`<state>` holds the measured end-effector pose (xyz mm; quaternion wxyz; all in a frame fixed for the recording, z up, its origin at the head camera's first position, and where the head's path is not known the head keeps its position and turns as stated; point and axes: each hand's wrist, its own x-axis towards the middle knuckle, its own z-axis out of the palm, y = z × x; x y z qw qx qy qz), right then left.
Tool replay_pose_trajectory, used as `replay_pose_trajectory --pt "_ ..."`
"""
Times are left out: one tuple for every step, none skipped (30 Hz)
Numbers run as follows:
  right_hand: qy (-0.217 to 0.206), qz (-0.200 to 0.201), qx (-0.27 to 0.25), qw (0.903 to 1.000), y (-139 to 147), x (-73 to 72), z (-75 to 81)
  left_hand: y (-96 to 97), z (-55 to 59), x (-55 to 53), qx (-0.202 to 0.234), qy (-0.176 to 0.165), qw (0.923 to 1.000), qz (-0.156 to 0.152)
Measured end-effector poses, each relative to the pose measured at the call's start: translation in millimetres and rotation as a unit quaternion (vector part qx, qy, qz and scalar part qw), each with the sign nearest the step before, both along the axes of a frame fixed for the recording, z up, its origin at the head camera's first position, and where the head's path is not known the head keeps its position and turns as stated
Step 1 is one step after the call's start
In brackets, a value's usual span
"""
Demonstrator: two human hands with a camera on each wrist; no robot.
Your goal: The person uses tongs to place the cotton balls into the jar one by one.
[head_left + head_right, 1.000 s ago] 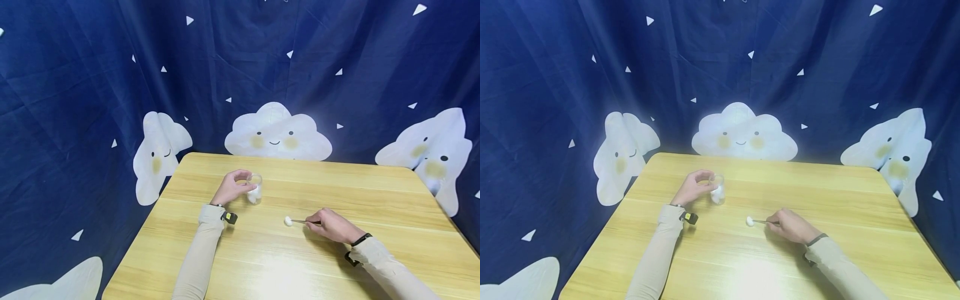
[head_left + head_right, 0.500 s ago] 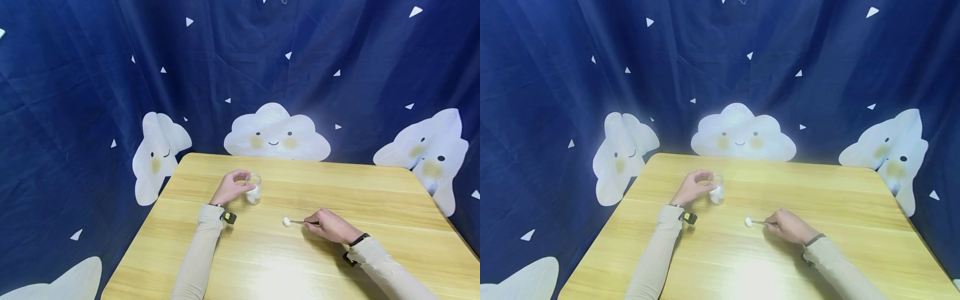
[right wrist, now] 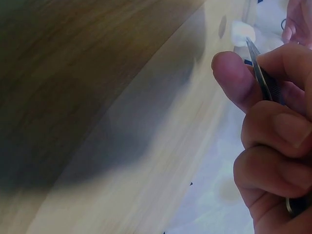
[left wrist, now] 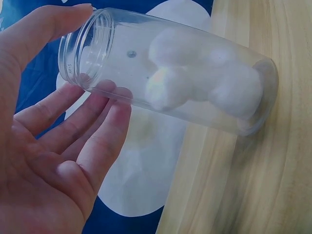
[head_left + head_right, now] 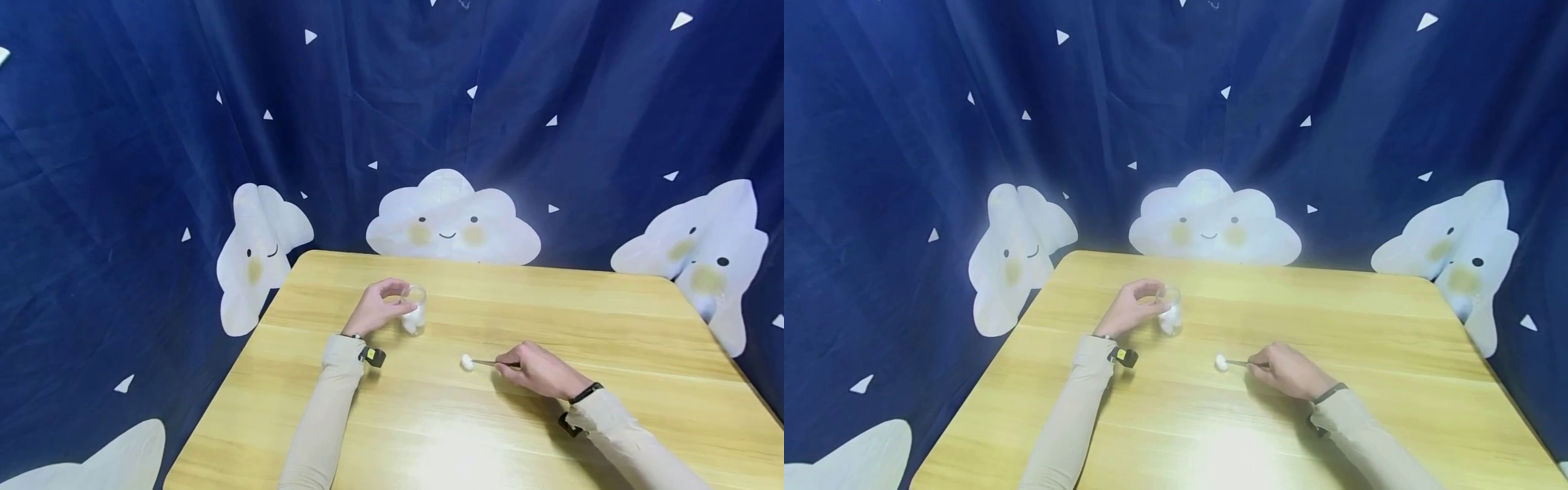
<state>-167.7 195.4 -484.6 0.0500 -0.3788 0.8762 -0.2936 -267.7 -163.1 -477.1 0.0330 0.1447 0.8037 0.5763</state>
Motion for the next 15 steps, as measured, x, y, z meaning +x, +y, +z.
replay_pose_trajectory --pt "-0.003 0.0 0.0 1.0 -0.5 -0.2 0.6 0.0 0.3 0.0 0.0 0.0 1.0 0.0" --pt "-0.004 -0.001 0.0 1.0 -1.0 -0.4 1.1 0.0 0.6 0.2 0.0 0.0 1.0 0.0" --pt "-0.003 -0.002 0.001 1.0 -1.4 -0.8 1.4 -0.1 1.1 0.4 0.0 0.0 1.0 0.0" --pt "-0.002 -0.002 0.002 1.0 -2.1 -1.1 1.8 -0.1 1.5 0.7 0.0 0.0 1.0 0.001" --pt "0.002 -0.002 0.005 1.0 -2.7 -1.5 2.1 -0.2 1.9 1.1 0.0 0.0 1.0 0.001" --pt "0.004 -0.002 0.006 1.0 -3.4 -1.9 2.5 -0.2 2.1 1.4 -0.001 0.0 1.0 0.002" --pt "0.005 -0.003 0.006 1.0 -3.9 -2.3 2.7 -0.1 2.4 1.7 -0.001 0.001 1.0 0.002" --pt "0.006 -0.003 0.006 1.0 -4.3 -2.7 2.9 0.1 2.7 1.9 0.0 0.001 1.0 0.001" --pt "0.007 -0.003 0.006 1.0 -4.8 -3.1 3.3 0.2 2.7 2.0 -0.001 0.001 1.0 0.001" --pt "0.009 -0.003 0.005 0.9999 -5.3 -3.5 3.9 0.3 2.6 2.1 -0.001 0.001 1.0 0.001" --pt "0.01 -0.004 0.004 0.9999 -5.9 -3.8 4.5 0.4 2.5 2.0 0.0 0.0 1.0 0.001" --pt "0.011 -0.005 0.003 0.9999 -6.3 -4.2 5.1 0.6 2.3 1.8 0.0 0.0 1.0 0.001" --pt "0.011 -0.006 0.001 0.9999 -6.8 -4.6 5.7 0.8 2.0 1.3 0.0 0.0 1.0 0.0" --pt "0.013 -0.007 0.0 0.9999 -7.2 -5.1 6.3 1.0 1.9 1.0 0.0 0.0 1.0 0.0" --pt "0.014 -0.009 -0.001 0.9999 -7.6 -5.5 7.0 1.2 1.5 0.4 -0.001 0.001 1.0 0.001"
